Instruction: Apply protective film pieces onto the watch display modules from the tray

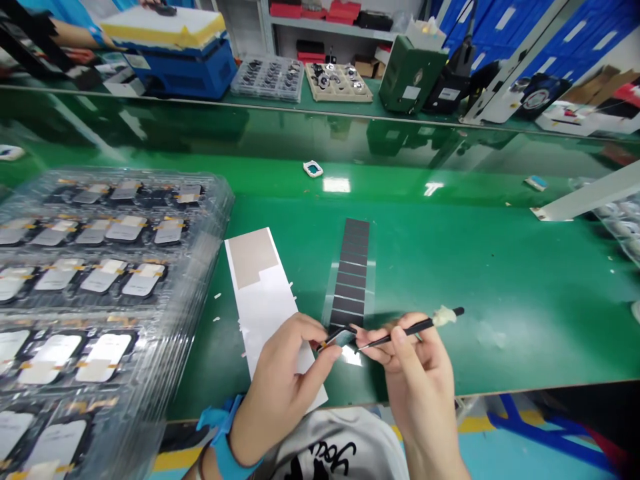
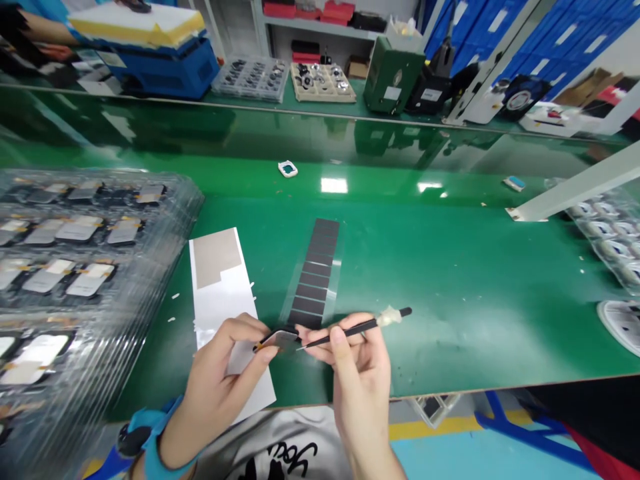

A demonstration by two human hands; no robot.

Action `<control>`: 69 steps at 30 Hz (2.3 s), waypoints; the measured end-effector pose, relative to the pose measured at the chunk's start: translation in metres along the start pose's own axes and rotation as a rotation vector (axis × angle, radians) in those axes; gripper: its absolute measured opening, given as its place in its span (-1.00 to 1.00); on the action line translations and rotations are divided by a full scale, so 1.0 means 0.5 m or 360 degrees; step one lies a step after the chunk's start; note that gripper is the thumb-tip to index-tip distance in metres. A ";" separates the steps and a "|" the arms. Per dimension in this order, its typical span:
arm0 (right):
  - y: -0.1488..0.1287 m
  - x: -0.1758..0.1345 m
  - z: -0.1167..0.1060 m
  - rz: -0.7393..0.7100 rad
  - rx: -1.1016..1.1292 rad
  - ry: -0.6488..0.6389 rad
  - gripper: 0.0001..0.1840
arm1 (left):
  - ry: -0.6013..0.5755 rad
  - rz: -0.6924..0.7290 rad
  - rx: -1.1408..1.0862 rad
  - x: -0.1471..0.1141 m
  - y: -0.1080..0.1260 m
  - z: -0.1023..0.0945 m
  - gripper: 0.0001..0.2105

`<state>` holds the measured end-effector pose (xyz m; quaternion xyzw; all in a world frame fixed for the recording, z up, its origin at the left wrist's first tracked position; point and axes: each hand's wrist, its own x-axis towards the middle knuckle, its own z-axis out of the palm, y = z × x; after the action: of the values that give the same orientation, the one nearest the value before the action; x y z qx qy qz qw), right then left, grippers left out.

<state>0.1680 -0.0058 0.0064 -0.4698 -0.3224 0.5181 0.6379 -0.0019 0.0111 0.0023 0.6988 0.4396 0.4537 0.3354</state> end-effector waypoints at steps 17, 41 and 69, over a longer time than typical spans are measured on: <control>-0.017 0.006 0.074 -0.0872 -0.0347 -0.0264 -0.77 | -0.0276 -0.0173 0.0092 0.010 0.008 -0.002 -0.78; 0.039 0.008 0.085 -0.1041 -0.0305 -0.0127 -0.71 | -0.0362 -0.0426 0.0106 0.008 0.009 -0.010 -0.51; 0.038 0.009 0.079 -0.0965 -0.0319 -0.0157 -0.68 | -0.0366 -0.0425 0.0064 0.011 0.006 -0.009 -0.52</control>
<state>0.1267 0.0095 0.0024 -0.3872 -0.5277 0.2924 0.6972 -0.0040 0.0152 0.0084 0.6880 0.4963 0.3134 0.4267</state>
